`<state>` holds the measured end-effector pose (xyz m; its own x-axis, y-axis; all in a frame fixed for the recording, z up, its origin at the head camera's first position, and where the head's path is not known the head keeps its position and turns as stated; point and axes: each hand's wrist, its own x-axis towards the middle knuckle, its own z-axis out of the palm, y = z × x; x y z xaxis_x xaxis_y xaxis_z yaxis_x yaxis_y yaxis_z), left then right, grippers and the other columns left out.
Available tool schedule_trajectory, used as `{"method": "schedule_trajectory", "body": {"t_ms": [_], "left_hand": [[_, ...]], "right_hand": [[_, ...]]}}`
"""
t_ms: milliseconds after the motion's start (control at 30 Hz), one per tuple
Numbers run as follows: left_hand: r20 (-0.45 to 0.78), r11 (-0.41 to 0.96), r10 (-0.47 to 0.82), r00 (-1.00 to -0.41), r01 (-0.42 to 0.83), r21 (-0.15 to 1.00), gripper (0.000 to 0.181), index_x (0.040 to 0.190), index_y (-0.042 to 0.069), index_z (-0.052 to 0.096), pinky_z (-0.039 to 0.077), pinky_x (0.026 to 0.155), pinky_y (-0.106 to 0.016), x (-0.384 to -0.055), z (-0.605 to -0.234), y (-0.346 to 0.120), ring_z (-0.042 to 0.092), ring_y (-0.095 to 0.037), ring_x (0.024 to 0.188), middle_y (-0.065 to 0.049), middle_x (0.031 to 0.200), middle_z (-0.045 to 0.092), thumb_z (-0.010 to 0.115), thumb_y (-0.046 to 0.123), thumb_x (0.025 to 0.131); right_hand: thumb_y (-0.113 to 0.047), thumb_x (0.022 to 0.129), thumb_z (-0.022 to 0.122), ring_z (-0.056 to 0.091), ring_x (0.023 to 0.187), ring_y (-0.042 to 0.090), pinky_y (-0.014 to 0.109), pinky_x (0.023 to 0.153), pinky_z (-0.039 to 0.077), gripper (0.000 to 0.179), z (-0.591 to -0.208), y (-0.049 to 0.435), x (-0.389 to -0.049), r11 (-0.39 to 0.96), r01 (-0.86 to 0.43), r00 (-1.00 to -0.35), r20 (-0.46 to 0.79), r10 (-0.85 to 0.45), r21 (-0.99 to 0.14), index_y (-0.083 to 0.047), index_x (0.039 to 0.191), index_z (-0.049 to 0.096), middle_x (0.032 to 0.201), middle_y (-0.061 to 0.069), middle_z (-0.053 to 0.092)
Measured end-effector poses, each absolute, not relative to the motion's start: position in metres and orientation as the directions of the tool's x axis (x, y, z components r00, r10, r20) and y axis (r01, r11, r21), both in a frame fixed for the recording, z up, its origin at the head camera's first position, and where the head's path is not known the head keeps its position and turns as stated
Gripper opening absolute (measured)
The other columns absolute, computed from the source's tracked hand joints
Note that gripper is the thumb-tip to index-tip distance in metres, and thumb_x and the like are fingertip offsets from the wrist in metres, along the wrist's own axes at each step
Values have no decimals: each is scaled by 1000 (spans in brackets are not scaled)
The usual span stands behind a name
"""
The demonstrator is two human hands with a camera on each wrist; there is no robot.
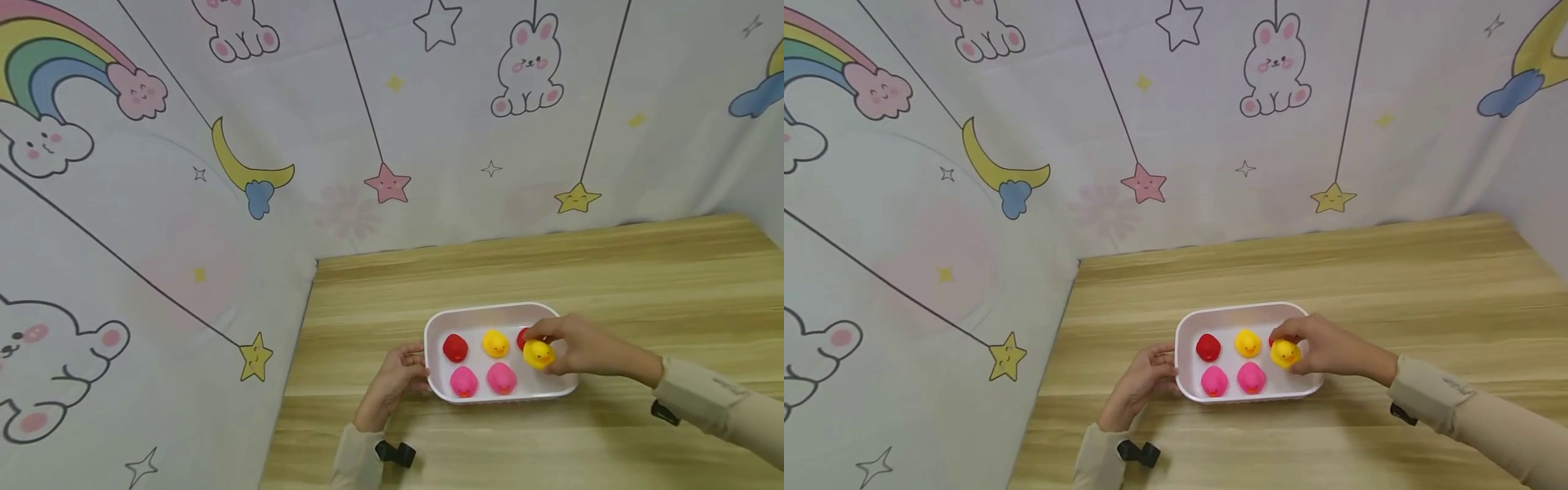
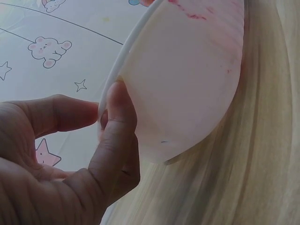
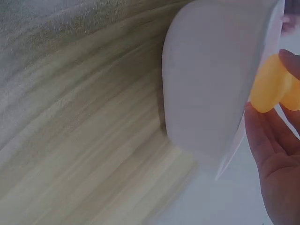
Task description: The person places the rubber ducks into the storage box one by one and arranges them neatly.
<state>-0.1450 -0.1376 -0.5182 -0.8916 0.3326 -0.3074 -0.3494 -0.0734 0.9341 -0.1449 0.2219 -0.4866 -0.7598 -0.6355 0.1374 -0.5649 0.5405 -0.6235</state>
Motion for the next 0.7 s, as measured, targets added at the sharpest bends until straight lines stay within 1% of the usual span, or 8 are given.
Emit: {"method": "schedule_trajectory", "body": {"t_ms": [100, 200, 333, 433, 533, 700], "left_hand": [[-307, -71, 335, -891, -349, 935, 51, 129, -19, 42, 61, 55, -23, -145, -517, -137, 61, -12, 66, -7, 86, 58, 55, -16, 80], [-308, -73, 337, -890, -351, 934, 51, 129, -19, 42, 60, 55, -23, -145, -517, -137, 61, -11, 66, -7, 86, 58, 55, -16, 79], [-309, -71, 338, -889, -352, 933, 52, 129, -19, 42, 60, 55, -23, -144, -516, -138, 61, -11, 66, -7, 86, 58, 55, -16, 79], [-309, -66, 340, -888, -351, 934, 52, 129, -19, 42, 61, 56, -23, -144, -516, -138, 61, -11, 66, -7, 86, 58, 55, -16, 79], [-307, -68, 340, -889, -348, 935, 51, 129, -19, 43, 61, 56, -23, -144, -516, -138, 61, -11, 66, -8, 86, 59, 55, -16, 79], [-296, -80, 340, -893, -341, 937, 50, 128, -20, 43, 61, 56, -23, -144, -518, -138, 62, -12, 65, -8, 85, 58, 55, -16, 79]], "right_hand": [[-12, 75, 85, 59, 93, 6, 35, 85, 59, 40, -489, 217, -142, 562, -581, -749, 116, -652, -589, -11, 113, 71, 106, -16, 65], [-14, 76, 85, 58, 89, 6, 34, 82, 60, 40, -492, 214, -139, 557, -596, -729, 100, -677, -578, -9, 113, 71, 103, -16, 64], [-8, 74, 85, 54, 81, 4, 28, 73, 58, 40, -500, 210, -138, 522, -652, -688, 141, -712, -549, -4, 110, 71, 96, -15, 63], [-6, 72, 85, 53, 76, 3, 25, 68, 56, 38, -505, 207, -137, 510, -681, -671, 169, -721, -526, -2, 108, 72, 92, -13, 63], [-7, 73, 85, 53, 75, 4, 25, 68, 57, 37, -509, 205, -135, 522, -691, -670, 170, -723, -500, -1, 107, 71, 91, -10, 65], [-7, 73, 86, 54, 76, 8, 28, 71, 59, 37, -513, 202, -134, 552, -695, -679, 167, -715, -462, -1, 106, 71, 92, -4, 68]]}}
